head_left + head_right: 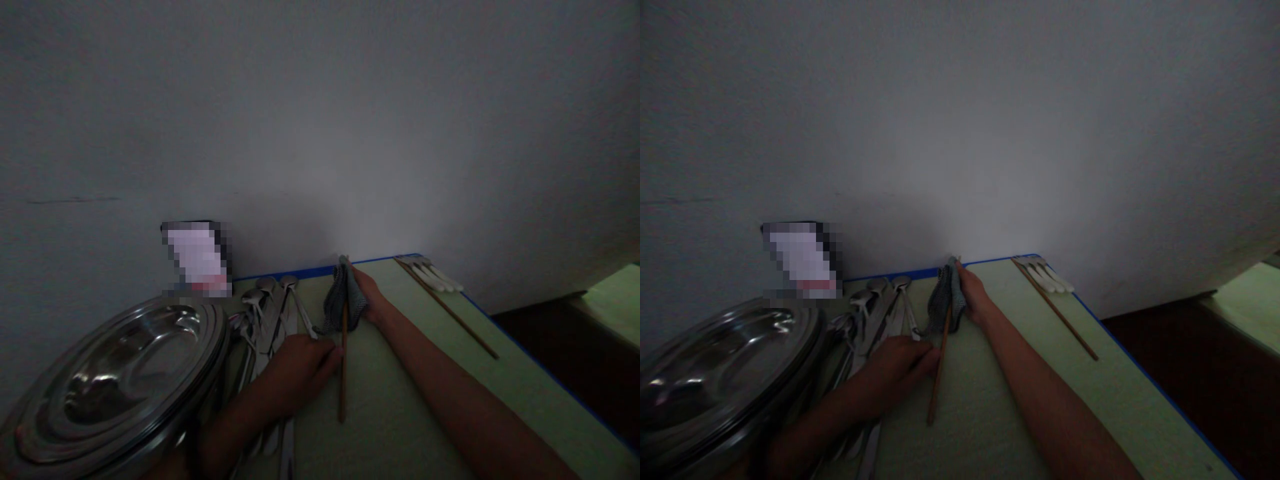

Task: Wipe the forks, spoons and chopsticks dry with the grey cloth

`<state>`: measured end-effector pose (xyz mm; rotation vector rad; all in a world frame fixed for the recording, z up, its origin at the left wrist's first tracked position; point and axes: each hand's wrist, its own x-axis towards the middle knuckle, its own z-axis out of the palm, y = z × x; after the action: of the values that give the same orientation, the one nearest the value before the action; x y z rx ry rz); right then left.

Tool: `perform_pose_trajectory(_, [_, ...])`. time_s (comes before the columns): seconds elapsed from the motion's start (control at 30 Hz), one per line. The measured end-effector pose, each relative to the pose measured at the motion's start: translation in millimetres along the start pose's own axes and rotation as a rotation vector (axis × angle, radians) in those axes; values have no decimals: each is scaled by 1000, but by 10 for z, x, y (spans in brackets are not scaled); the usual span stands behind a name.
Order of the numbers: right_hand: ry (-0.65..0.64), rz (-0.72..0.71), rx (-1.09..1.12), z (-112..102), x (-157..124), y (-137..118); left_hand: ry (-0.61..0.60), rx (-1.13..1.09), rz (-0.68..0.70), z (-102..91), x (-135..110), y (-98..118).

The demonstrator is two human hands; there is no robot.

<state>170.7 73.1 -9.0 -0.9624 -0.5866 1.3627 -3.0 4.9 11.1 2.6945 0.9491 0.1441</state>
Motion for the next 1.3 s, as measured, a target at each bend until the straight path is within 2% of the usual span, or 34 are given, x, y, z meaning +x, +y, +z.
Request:
perform_pose_trajectory(0.53, [8,23,-9,33,-33,-34,48,-22,2,35,-18,-18])
perform_pose_trajectory(0.9, [18,19,-14,17,-8,-22,29,-5,15,32,-8,-13])
perform_pose_trajectory(1.07, [-15,34,-3,0,8,-7,24,1,6,35,-16,-14])
perform_pose_trajectory(1.3, [40,30,-30,27,-20,-32,39,5,24,45,-14,-17])
